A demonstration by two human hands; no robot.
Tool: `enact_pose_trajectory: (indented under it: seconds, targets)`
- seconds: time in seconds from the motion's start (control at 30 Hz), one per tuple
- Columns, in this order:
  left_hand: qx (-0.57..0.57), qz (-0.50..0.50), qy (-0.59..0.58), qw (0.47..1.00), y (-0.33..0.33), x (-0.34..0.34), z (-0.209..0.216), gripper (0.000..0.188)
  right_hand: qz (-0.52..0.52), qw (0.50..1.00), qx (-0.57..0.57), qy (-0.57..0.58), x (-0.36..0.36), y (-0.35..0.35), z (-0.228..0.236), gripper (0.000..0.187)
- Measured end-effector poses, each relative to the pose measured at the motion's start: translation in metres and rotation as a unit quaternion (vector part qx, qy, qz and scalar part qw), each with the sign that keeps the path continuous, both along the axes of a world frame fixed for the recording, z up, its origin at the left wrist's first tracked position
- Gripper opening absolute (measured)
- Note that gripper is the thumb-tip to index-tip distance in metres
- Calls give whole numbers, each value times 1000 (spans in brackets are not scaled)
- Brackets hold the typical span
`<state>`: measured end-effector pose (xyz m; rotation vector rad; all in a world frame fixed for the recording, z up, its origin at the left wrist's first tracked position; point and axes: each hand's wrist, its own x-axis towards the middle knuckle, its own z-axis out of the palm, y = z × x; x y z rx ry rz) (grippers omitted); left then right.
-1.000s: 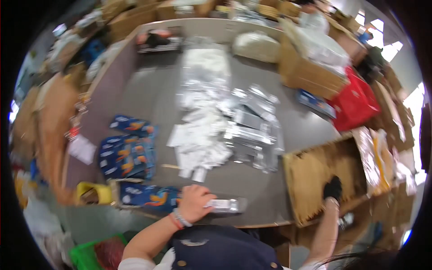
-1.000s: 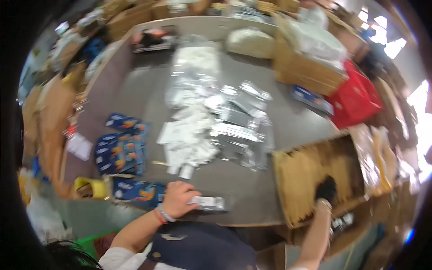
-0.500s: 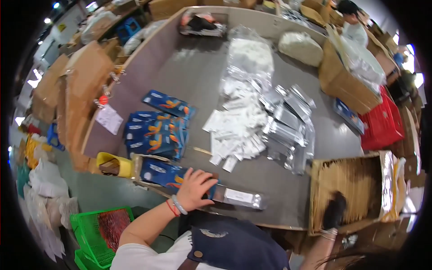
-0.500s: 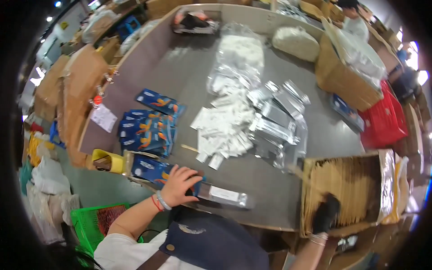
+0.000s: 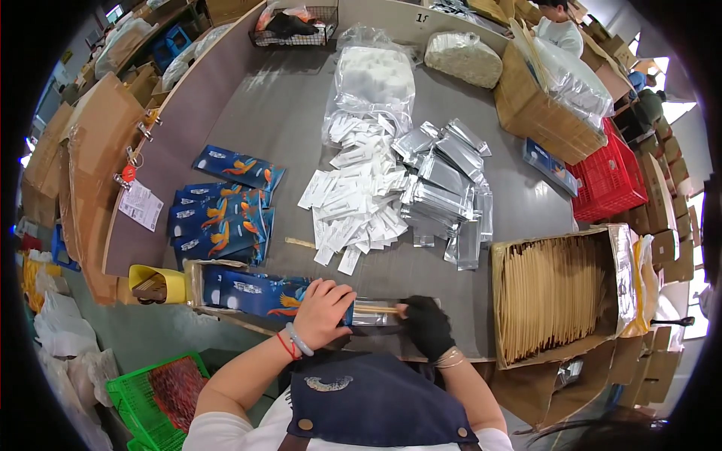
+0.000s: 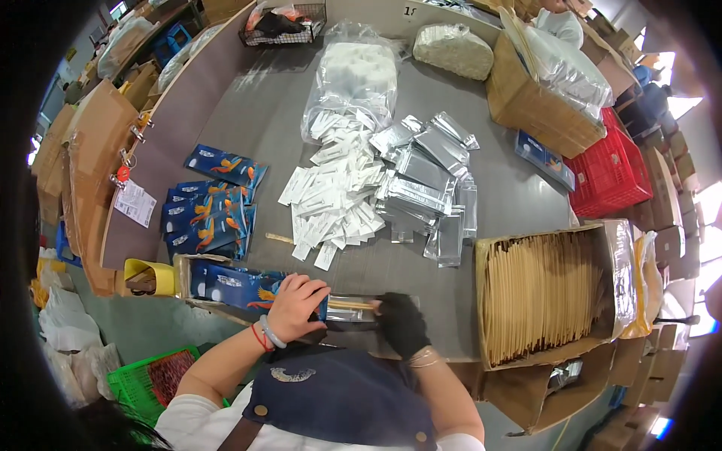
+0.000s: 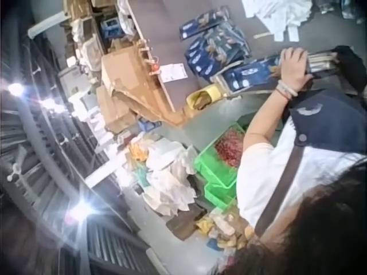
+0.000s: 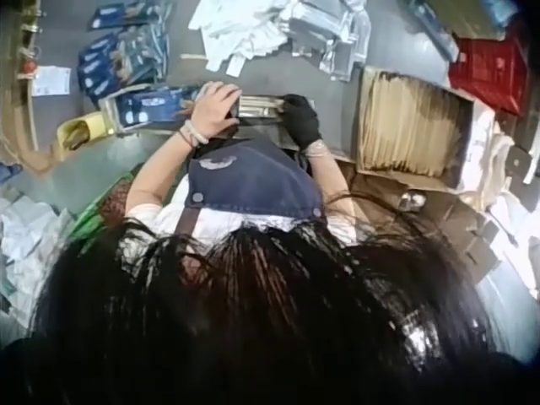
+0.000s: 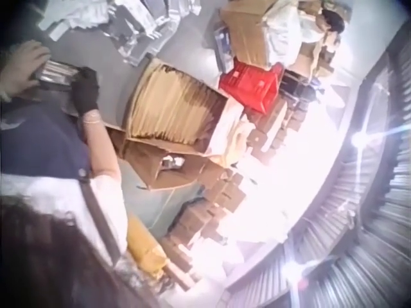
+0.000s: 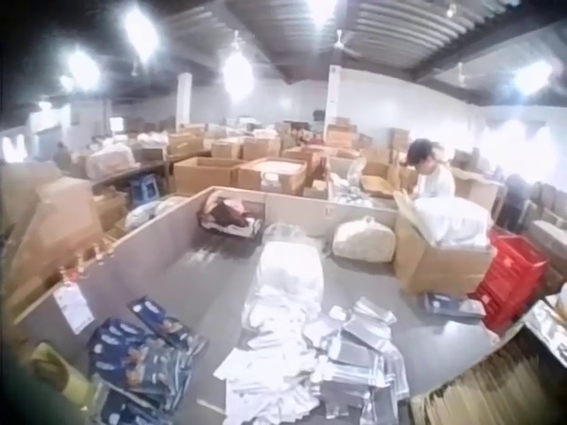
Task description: Packaging small items into silver foil pouches and organizing them in boxes.
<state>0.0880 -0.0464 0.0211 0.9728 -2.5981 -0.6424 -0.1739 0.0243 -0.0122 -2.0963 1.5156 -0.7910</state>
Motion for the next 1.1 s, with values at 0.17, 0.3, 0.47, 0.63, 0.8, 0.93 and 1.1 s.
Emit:
enact_pose_trajectory:
  seconds: [0.17,0.3,0.47,0.63,0.8,0.93,1.1]
  targets:
    - [2,17,-21,1000,0,-7,1,70,-161,983,73,-39,3,10,-21,27]
    - [-38,8,6,999,-5,-16,-1,62,-86,947,118,-287,72,-12,7,39]
    - [-69,-65,-99,991,-13,-21,5,82,-91,989,-82,80,22,-15,28,42]
    - [29,-60,-80,995,-19,-23,0,80,-219,953,85,-190,49,-4,-19,34]
    - [11,-57,-42,997,-22,-18,-8,73,-139,974,106,-145,62,-12,9,45]
    - [25,-132,-180,975,-23,-25,19,46,-15,984,1,179,37,-23,43,61]
    - [-15,-70,-142,987,-78,24,63,14,-122,981,44,143,8,-19,54,60]
